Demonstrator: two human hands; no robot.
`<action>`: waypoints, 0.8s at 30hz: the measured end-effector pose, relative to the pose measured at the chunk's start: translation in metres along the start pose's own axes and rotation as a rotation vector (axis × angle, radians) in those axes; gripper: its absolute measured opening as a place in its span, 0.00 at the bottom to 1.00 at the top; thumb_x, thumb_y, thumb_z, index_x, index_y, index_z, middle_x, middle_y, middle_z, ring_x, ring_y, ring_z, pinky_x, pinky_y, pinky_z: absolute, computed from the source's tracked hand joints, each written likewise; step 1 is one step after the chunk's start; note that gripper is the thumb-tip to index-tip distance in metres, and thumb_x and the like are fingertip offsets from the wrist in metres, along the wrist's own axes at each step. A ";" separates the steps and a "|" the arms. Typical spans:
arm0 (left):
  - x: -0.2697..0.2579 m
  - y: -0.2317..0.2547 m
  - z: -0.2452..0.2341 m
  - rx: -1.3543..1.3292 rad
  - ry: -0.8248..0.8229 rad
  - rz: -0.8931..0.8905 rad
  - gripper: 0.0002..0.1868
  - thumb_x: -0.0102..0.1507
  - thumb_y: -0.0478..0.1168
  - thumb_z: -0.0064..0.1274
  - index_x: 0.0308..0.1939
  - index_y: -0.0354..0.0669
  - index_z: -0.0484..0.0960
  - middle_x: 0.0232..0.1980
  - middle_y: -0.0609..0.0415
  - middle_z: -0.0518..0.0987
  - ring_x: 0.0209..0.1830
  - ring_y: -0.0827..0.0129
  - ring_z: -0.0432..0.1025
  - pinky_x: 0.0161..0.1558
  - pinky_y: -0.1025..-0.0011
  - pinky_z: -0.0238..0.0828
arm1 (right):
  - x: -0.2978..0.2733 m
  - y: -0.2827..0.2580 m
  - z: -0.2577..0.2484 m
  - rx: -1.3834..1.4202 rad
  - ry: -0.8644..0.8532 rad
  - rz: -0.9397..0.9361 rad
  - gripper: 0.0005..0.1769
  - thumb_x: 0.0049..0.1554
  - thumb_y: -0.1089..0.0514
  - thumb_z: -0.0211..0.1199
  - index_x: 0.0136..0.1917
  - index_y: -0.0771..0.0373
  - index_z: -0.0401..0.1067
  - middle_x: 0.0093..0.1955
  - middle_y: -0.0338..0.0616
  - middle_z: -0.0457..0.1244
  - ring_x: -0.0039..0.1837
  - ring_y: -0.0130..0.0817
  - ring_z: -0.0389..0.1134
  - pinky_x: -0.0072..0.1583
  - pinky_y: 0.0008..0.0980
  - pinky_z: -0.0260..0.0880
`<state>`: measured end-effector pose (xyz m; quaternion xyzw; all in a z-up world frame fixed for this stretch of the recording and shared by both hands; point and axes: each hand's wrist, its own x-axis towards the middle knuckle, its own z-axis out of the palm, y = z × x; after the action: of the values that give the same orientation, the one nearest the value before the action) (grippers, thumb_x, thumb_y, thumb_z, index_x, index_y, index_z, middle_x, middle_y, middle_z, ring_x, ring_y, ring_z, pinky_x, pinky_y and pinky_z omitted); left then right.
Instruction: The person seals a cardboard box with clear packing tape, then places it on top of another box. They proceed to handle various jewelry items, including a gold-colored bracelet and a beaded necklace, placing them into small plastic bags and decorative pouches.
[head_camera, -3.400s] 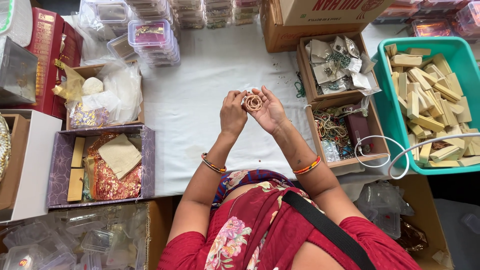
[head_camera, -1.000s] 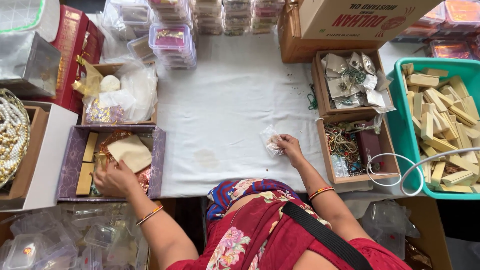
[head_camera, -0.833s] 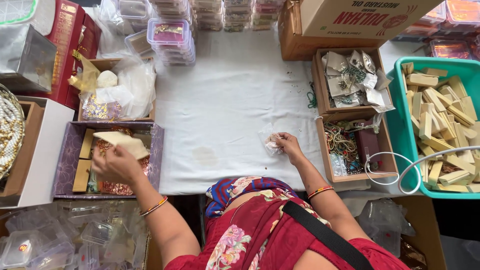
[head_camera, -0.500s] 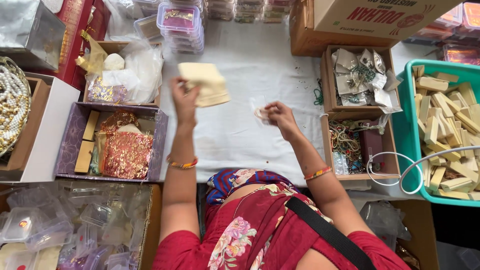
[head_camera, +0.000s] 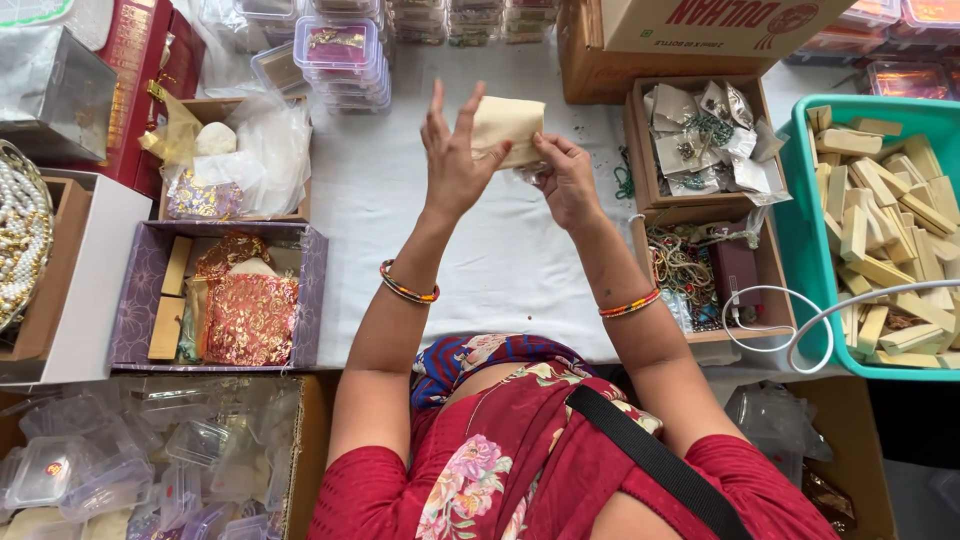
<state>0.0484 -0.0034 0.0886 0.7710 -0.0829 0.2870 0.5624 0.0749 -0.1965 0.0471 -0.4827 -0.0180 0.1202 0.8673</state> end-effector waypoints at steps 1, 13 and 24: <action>-0.001 0.007 -0.001 0.240 -0.013 0.168 0.32 0.56 0.46 0.66 0.64 0.48 0.77 0.66 0.38 0.72 0.60 0.52 0.70 0.60 0.60 0.68 | 0.001 -0.002 -0.003 -0.032 0.037 -0.008 0.13 0.63 0.54 0.65 0.52 0.67 0.74 0.47 0.45 0.69 0.48 0.32 0.72 0.52 0.35 0.78; -0.025 -0.022 0.008 0.275 -0.281 0.038 0.05 0.67 0.42 0.58 0.42 0.47 0.83 0.45 0.59 0.83 0.39 0.62 0.80 0.40 0.64 0.75 | -0.013 0.007 0.006 -0.190 0.016 0.049 0.15 0.59 0.59 0.68 0.56 0.69 0.74 0.49 0.45 0.71 0.50 0.29 0.74 0.52 0.30 0.78; -0.042 -0.058 0.001 0.628 -0.096 0.194 0.07 0.62 0.30 0.55 0.41 0.47 0.80 0.42 0.59 0.79 0.40 0.65 0.77 0.44 0.62 0.69 | -0.011 0.056 -0.011 -0.404 0.062 0.164 0.07 0.59 0.64 0.69 0.49 0.70 0.76 0.43 0.45 0.71 0.42 0.28 0.71 0.44 0.27 0.73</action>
<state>0.0407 0.0077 0.0180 0.9079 -0.0899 0.3141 0.2625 0.0553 -0.1797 -0.0045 -0.6498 0.0243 0.1694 0.7406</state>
